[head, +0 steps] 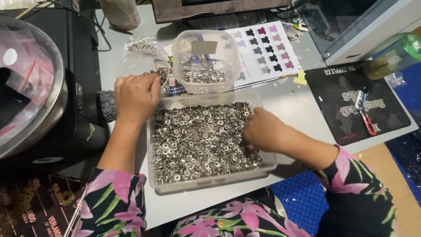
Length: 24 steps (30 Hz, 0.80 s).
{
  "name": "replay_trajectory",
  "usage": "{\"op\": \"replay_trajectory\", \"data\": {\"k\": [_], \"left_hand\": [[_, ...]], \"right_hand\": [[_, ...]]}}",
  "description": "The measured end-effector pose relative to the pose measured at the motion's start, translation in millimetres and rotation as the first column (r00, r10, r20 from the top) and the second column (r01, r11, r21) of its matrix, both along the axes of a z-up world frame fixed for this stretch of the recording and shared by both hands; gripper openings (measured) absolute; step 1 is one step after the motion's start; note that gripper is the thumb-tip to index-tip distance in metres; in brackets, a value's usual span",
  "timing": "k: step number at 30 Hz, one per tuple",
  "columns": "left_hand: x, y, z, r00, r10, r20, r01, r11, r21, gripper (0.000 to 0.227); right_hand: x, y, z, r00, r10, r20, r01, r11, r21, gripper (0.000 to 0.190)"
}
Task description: The person is manually sorting small metal eyelets from a large plastic bin into smaller containers.
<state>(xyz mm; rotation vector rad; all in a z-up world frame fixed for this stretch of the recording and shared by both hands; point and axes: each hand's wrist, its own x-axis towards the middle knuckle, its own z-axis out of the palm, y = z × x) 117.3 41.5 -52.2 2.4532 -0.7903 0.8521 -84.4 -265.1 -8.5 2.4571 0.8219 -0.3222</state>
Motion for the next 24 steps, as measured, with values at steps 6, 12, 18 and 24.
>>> {"op": "replay_trajectory", "data": {"k": [6, 12, 18, 24], "left_hand": [[2.8, 0.6, -2.3, 1.000, 0.000, 0.015, -0.001, 1.000, 0.023, 0.024], [4.8, 0.1, -6.7, 1.000, -0.004, 0.013, 0.004, 1.000, 0.005, 0.022], [0.3, -1.7, -0.1, 1.000, -0.008, -0.030, 0.008, 1.000, -0.009, 0.026], [2.5, -3.4, -4.0, 1.000, -0.002, 0.002, 0.002, 1.000, -0.018, 0.024]], "right_hand": [[-2.1, 6.9, -21.2, 0.996, 0.024, -0.087, -0.026, 1.000, -0.017, 0.011], [12.1, 10.8, 53.7, 0.988, -0.150, 0.042, 0.148, 0.988, 0.037, 0.012], [8.8, 7.0, -5.4, 0.990, -0.138, 0.021, 0.139, 0.983, -0.116, 0.009], [12.0, 13.8, -11.7, 0.992, -0.127, 0.024, 0.129, 0.976, -0.176, 0.011]]}}
